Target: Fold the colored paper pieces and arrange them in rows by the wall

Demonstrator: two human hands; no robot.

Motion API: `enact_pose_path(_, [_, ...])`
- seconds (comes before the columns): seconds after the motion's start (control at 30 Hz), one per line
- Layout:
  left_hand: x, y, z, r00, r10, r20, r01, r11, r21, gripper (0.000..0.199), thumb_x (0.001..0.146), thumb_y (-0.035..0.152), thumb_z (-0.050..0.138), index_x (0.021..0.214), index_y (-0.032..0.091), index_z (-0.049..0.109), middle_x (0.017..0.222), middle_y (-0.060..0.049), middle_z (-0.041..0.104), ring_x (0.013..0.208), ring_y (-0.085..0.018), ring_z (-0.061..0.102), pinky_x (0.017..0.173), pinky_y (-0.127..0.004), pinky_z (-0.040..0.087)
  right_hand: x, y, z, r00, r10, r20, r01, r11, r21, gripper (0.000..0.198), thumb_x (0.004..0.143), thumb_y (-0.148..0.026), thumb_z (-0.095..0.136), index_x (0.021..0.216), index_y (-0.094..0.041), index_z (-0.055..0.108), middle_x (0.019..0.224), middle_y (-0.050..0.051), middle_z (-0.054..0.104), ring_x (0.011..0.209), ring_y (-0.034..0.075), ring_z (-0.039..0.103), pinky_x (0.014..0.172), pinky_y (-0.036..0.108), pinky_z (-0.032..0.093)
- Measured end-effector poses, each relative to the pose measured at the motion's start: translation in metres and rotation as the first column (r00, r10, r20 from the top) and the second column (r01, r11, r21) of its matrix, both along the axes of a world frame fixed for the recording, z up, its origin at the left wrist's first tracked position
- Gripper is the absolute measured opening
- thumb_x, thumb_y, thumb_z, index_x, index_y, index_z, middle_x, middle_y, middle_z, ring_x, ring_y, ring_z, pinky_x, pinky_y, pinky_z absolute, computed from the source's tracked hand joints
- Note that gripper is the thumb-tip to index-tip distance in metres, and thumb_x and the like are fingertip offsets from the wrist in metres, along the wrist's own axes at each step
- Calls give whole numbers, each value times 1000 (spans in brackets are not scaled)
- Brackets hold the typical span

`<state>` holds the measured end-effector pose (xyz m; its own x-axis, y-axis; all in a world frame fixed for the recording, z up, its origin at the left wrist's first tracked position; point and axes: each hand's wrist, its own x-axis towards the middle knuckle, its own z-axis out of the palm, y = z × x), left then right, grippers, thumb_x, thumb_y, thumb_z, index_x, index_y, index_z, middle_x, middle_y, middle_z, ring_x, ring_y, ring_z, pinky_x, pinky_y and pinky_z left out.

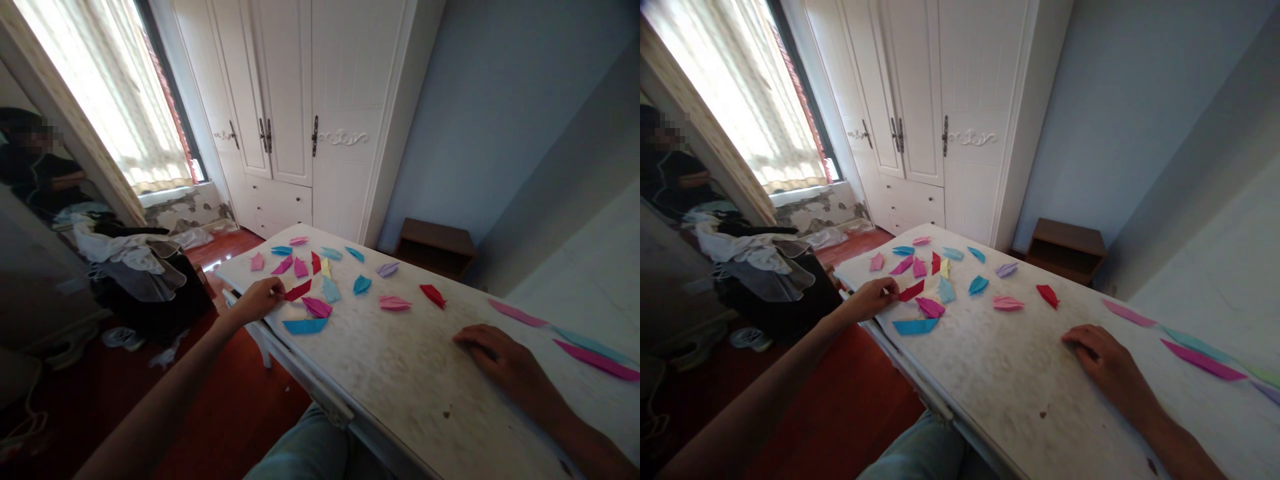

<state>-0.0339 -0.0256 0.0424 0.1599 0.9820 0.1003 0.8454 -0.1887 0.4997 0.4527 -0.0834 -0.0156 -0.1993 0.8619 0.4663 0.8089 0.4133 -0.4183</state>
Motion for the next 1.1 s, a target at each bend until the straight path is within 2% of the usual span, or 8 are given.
enact_pose_path(0.17, [5, -5, 10, 982, -25, 187, 12, 998, 68, 10, 75, 27, 51, 75, 18, 56, 69, 0, 59, 61, -13, 54, 57, -23, 41, -2, -1, -1, 1000, 16, 6, -16, 1000, -5, 21, 80, -35, 50, 84, -26, 69, 91, 6, 70, 86, 26, 66, 79, 43, 55])
enact_pose_path(0.3, [28, -16, 35, 862, -119, 493, 122, 992, 27, 26, 80, 42, 53, 82, 16, 57, 59, 3, 50, 49, -9, 45, 46, -20, 35, -6, -1, 2, 1000, 11, -20, -11, 1000, -15, 19, 79, -32, 51, 83, -25, 69, 90, 6, 69, 85, 25, 65, 80, 43, 54])
enact_pose_path(0.47, [78, -31, 58, 727, -160, 667, 155, 986, 66, 34, 76, 47, 63, 84, 13, 63, 66, 0, 57, 50, -6, 43, 44, -19, 34, -19, -4, 8, 999, -9, -42, 8, 999, -32, 20, 80, -25, 49, 81, -23, 68, 87, 6, 69, 85, 24, 64, 81, 41, 52])
enact_pose_path(0.67, [154, -35, 61, 611, -194, 768, 280, 960, 20, 37, 71, 47, 71, 86, 13, 68, 61, 1, 57, 49, -6, 43, 43, -18, 32, -41, -19, 16, 994, 52, -98, -55, 998, -31, 20, 78, -12, 50, 80, -21, 68, 84, 5, 68, 83, 20, 61, 80, 36, 49])
enact_pose_path(0.77, [201, -30, 61, 470, -130, 873, 413, 906, -87, 39, 65, 46, 77, 85, 13, 68, 56, 4, 52, 47, -4, 41, 43, -17, 29, -51, -25, 18, 993, 67, -98, -70, 997, -21, 24, 76, -3, 51, 80, -19, 68, 82, 4, 67, 82, 18, 59, 80, 34, 47])
enact_pose_path(0.87, [254, -24, 57, 372, -48, 927, 588, 785, -195, 42, 59, 42, 82, 85, 12, 67, 57, 4, 53, 46, -3, 42, 43, -16, 29, -59, -28, 18, 995, 40, -94, -41, 999, -16, 25, 74, 2, 53, 77, -18, 68, 81, 3, 66, 82, 17, 58, 80, 31, 45])
enact_pose_path(0.97, [312, -20, 48, 388, -56, 920, 675, 697, -242, 36, 59, 34, 82, 82, 12, 65, 58, 3, 56, 45, -3, 44, 40, -15, 28, -63, -29, 17, 998, 18, -54, -19, 1000, -9, 21, 76, -1, 57, 77, -17, 69, 82, 3, 68, 83, 18, 58, 82, 30, 45])
enact_pose_path(1.1, [385, -19, 35, 518, -125, 846, 677, 665, -316, 14, 69, 18, 73, 75, 13, 61, 62, 2, 60, 43, -4, 45, 37, -16, 26, -64, -28, 15, 1000, -15, -8, 14, 995, -98, 14, 77, -7, 60, 78, -16, 71, 82, 5, 71, 80, 19, 61, 79, 30, 45])
